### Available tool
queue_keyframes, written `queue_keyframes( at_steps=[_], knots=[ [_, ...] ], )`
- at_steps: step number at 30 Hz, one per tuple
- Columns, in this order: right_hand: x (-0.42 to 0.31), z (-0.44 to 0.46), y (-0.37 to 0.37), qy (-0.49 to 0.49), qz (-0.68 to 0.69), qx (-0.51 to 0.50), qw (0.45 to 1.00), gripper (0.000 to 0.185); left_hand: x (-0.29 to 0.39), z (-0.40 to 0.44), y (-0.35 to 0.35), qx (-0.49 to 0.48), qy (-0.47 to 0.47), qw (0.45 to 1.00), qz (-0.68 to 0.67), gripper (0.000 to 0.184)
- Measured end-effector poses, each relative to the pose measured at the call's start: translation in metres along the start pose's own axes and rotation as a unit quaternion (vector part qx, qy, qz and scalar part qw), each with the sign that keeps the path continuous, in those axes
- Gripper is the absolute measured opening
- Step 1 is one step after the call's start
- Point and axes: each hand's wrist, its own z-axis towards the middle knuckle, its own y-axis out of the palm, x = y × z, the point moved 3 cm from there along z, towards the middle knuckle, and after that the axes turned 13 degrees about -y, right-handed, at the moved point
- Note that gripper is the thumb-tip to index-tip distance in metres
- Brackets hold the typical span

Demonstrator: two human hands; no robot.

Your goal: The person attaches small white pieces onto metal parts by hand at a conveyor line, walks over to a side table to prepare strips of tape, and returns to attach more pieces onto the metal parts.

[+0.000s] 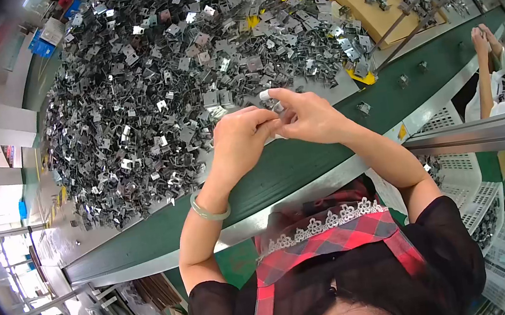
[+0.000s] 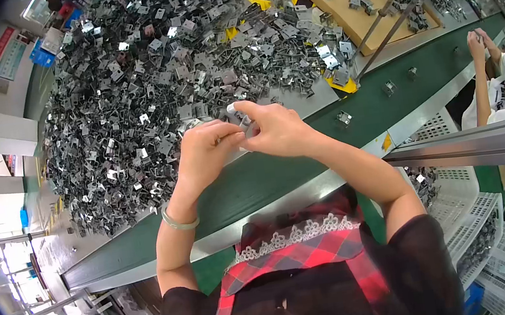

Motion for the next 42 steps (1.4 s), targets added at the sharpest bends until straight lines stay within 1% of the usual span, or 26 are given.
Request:
queue_keyframes(
  at_steps=[2,4,5,7,8,10,14,17,19,20,21,23,24,25,26,27,28,29,30,31,32,33,35,38,41,42],
  knots=[
    [-0.01,-0.006,0.002,0.018,-0.054,-0.023,0.998,0.064,-0.003,0.0,0.003,0.01,0.014,1.0,0.007,0.012],
    [-0.02,-0.011,0.003,-0.066,-0.182,0.063,0.979,0.062,-0.005,-0.001,0.005,0.0,0.01,1.0,0.017,0.01],
    [-0.016,-0.011,0.005,-0.069,-0.182,0.061,0.979,0.062,-0.007,0.001,0.007,0.003,0.009,1.0,0.017,0.01],
    [-0.019,-0.013,0.007,-0.25,-0.27,0.182,0.912,0.06,-0.013,0.002,0.009,-0.002,-0.006,1.0,-0.03,0.011],
    [-0.018,-0.013,0.009,-0.25,-0.267,0.179,0.913,0.06,-0.013,0.002,0.009,-0.002,-0.009,1.0,-0.03,0.011],
    [-0.025,-0.012,0.008,-0.347,-0.318,0.2,0.859,0.057,-0.014,0.003,0.009,-0.012,-0.024,0.998,-0.058,0.013],
    [-0.036,-0.012,0.005,-0.393,-0.314,0.191,0.843,0.054,-0.015,0.004,0.007,-0.033,-0.047,0.994,-0.092,0.012],
    [-0.041,-0.017,0.006,-0.428,-0.303,0.205,0.827,0.041,-0.025,0.01,0.015,0.001,-0.007,0.999,-0.04,0.014],
    [-0.045,-0.019,0.009,-0.553,-0.41,0.212,0.693,0.025,-0.024,0.01,0.019,-0.062,0.028,0.984,-0.163,0.015],
    [-0.047,-0.019,0.008,-0.569,-0.419,0.242,0.665,0.015,-0.028,0.011,0.023,-0.091,0.0,0.976,-0.197,0.017],
    [-0.048,-0.017,0.003,-0.568,-0.42,0.242,0.665,0.015,-0.03,0.01,0.027,-0.092,0.0,0.976,-0.198,0.017],
    [-0.053,-0.019,-0.005,-0.611,-0.445,0.238,0.61,0.016,-0.035,0.007,0.038,-0.167,-0.066,0.931,-0.317,0.017],
    [-0.053,-0.018,-0.01,-0.616,-0.436,0.248,0.607,0.015,-0.037,0.006,0.047,-0.13,-0.061,0.942,-0.305,0.014],
    [-0.06,-0.021,-0.024,-0.583,-0.441,0.265,0.629,0.016,-0.041,0.007,0.056,-0.129,-0.059,0.941,-0.306,0.014],
    [-0.069,-0.026,-0.041,-0.549,-0.445,0.28,0.65,0.017,-0.049,0.006,0.067,-0.14,-0.126,0.933,-0.306,0.013],
    [-0.075,-0.026,-0.051,-0.502,-0.378,0.347,0.696,0.021,-0.051,0.005,0.073,-0.15,-0.193,0.921,-0.304,0.014],
    [-0.081,-0.027,-0.061,-0.456,-0.299,0.41,0.732,0.026,-0.053,0.004,0.071,-0.121,-0.217,0.882,-0.4,0.016],
    [-0.081,-0.026,-0.066,-0.388,-0.108,0.459,0.792,0.029,-0.052,0.002,0.07,-0.12,-0.215,0.884,-0.397,0.016],
    [-0.076,-0.024,-0.064,-0.389,-0.108,0.461,0.791,0.029,-0.05,0.0,0.064,-0.025,-0.201,0.855,-0.478,0.016],
    [-0.058,-0.018,-0.061,-0.343,0.031,0.442,0.828,0.029,-0.049,-0.003,0.058,0.07,-0.185,0.81,-0.552,0.017],
    [-0.038,-0.011,-0.054,-0.29,0.17,0.41,0.848,0.029,-0.048,-0.006,0.056,0.103,-0.19,0.772,-0.598,0.021],
    [-0.022,-0.008,-0.039,-0.232,0.234,0.378,0.865,0.03,-0.045,-0.008,0.056,0.106,-0.19,0.771,-0.599,0.021],
    [0.009,-0.005,0.004,-0.121,0.332,0.307,0.884,0.035,-0.041,-0.012,0.055,0.156,-0.159,0.664,-0.714,0.023],
    [0.018,-0.008,0.058,-0.009,0.452,0.216,0.866,0.047,-0.033,-0.015,0.06,0.185,-0.14,0.65,-0.724,0.025],
    [0.009,-0.002,0.079,-0.024,0.506,0.185,0.842,0.044,-0.028,-0.017,0.068,0.214,-0.124,0.648,-0.721,0.024],
    [0.009,0.003,0.083,-0.032,0.531,0.21,0.82,0.033,-0.027,-0.018,0.069,0.22,-0.119,0.66,-0.709,0.024]
  ],
)
